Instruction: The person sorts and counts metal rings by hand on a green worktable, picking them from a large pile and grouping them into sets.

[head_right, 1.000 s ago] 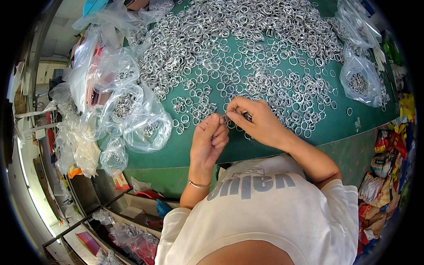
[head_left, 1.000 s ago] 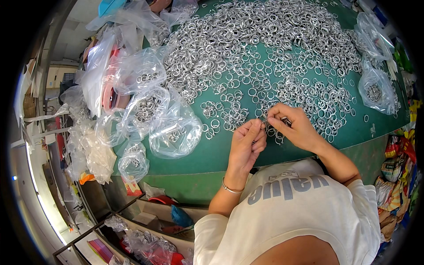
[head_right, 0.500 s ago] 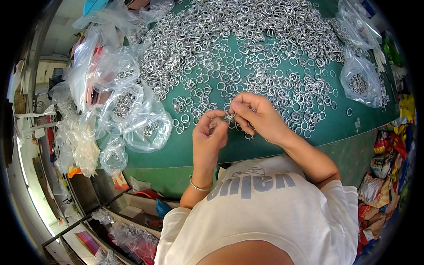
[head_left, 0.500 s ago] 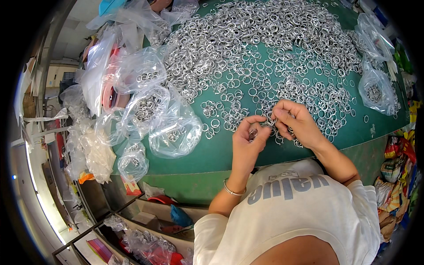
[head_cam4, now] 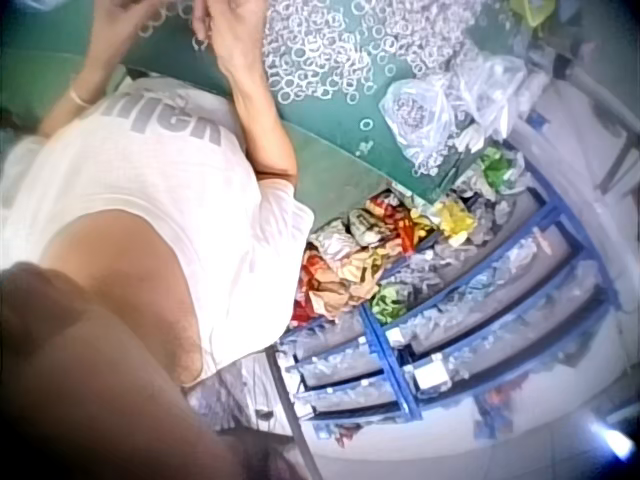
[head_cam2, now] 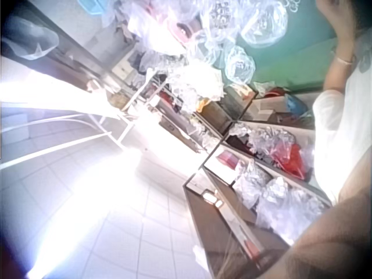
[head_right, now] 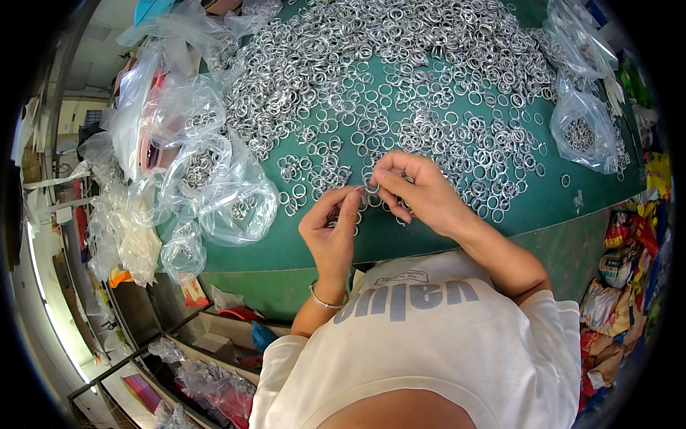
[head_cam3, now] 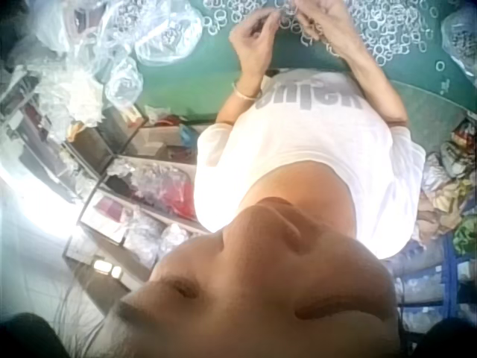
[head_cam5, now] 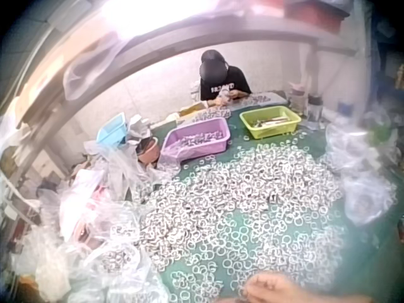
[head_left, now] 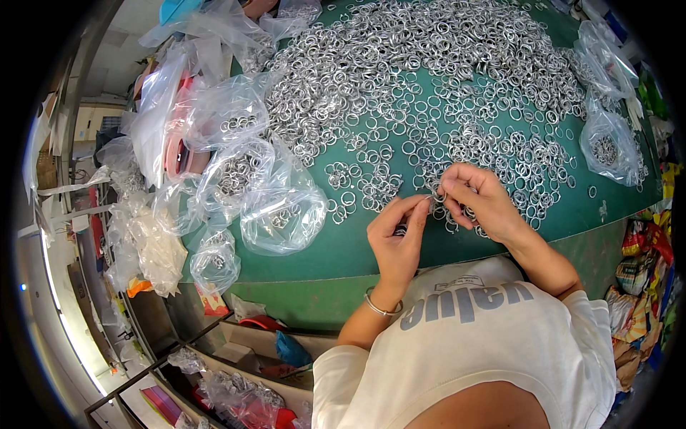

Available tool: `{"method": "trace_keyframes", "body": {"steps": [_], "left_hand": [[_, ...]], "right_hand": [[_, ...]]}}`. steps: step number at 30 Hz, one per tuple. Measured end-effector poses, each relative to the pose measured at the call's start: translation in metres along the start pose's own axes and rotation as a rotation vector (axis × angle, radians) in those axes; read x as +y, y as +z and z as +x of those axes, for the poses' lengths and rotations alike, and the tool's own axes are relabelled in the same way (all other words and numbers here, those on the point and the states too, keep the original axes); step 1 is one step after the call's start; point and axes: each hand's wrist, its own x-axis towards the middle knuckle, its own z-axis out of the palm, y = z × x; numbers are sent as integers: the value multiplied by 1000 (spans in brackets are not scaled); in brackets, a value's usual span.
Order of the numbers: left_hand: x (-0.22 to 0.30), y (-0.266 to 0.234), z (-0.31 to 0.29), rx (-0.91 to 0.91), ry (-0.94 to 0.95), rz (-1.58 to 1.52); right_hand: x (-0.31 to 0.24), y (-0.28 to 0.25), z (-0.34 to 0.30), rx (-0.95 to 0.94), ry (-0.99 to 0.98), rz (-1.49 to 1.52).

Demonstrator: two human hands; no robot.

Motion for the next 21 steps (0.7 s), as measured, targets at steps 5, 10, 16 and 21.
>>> {"method": "trace_keyframes", "body": {"steps": [5, 10, 16, 21], "left_hand": [[4, 0, 0, 19, 203, 173], [3, 0, -1, -39, 213, 126], [-9, -13, 12, -433, -561, -869], [-13, -14, 14, -478, -712, -1185]], "right_hand": [[0, 1, 0, 48, -3, -111], [0, 2, 0, 87, -21, -103], [5, 1, 1, 74, -5, -61], [0, 4, -1, 11, 40, -49]]}}
